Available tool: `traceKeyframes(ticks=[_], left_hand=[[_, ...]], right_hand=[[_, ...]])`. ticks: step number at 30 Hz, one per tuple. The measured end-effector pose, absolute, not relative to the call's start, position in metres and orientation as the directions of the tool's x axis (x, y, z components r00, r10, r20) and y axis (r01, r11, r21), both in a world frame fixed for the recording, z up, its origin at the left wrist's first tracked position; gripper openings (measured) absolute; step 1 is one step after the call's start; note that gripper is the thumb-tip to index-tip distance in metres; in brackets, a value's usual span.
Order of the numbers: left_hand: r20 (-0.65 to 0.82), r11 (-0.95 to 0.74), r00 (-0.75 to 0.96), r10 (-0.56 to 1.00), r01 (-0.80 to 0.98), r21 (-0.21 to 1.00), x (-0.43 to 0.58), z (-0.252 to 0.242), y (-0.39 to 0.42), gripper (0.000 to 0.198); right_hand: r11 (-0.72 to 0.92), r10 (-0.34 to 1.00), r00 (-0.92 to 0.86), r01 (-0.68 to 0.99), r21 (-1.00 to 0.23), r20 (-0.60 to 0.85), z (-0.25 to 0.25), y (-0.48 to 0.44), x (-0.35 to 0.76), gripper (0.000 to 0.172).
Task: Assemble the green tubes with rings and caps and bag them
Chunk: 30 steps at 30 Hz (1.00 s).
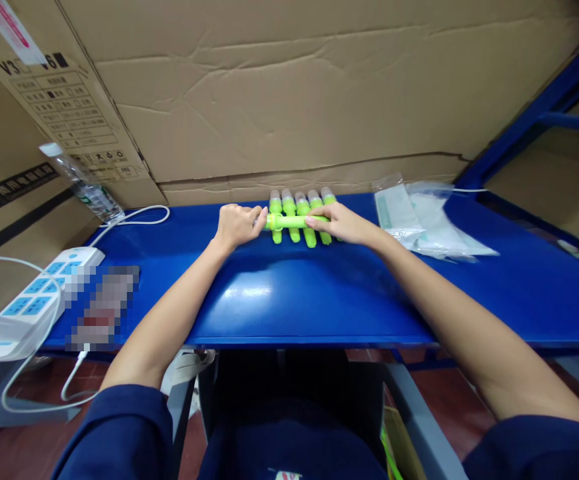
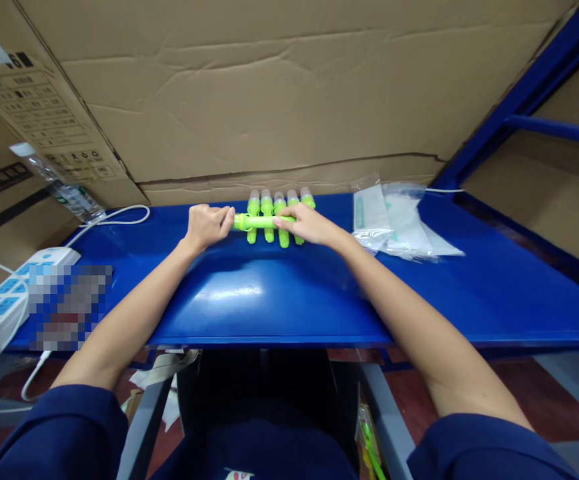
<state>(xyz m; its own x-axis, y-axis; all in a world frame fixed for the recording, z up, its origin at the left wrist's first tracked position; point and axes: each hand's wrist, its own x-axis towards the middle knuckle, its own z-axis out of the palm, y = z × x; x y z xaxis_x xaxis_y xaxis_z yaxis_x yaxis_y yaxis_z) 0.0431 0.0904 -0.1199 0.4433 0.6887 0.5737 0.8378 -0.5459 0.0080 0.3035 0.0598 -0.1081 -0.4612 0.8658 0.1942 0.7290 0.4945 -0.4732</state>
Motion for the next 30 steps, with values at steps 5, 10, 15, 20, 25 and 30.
traceKeyframes(ticks=[5,10,15,20,25,30], left_hand=[[0.449,-0.459,0.308,0.839,0.843,0.28,0.047,-0.115,0.092,0.059],[0.127,-0.36,0.362,0.924,0.707,0.609,0.046,-0.121,0.1,0.058],[0.453,-0.411,0.273,0.849,0.88,0.24,0.044,-0.125,0.093,0.061],[0.506,-0.382,0.227,0.832,0.896,0.227,0.041,-0.121,0.089,0.063],[0.595,-0.452,0.03,0.803,0.681,0.576,0.048,-0.122,0.093,0.065],[0.498,-0.409,-0.07,0.864,0.479,0.777,0.052,-0.131,0.104,0.063]], right_hand=[[0.519,0.854,-0.422,0.729,-0.445,0.304,-0.105,0.059,0.304,0.048],[0.582,0.759,-0.457,0.796,-0.168,0.463,-0.123,0.061,0.294,0.044],[0.603,0.754,-0.527,0.792,-0.097,0.392,-0.119,0.051,0.29,0.046],[0.574,0.772,-0.492,0.812,-0.108,0.401,-0.115,0.048,0.283,0.045],[0.489,0.81,-0.365,0.852,-0.185,0.46,-0.124,0.055,0.278,0.039],[0.439,0.803,-0.291,0.879,-0.185,0.52,-0.124,0.053,0.276,0.041]])
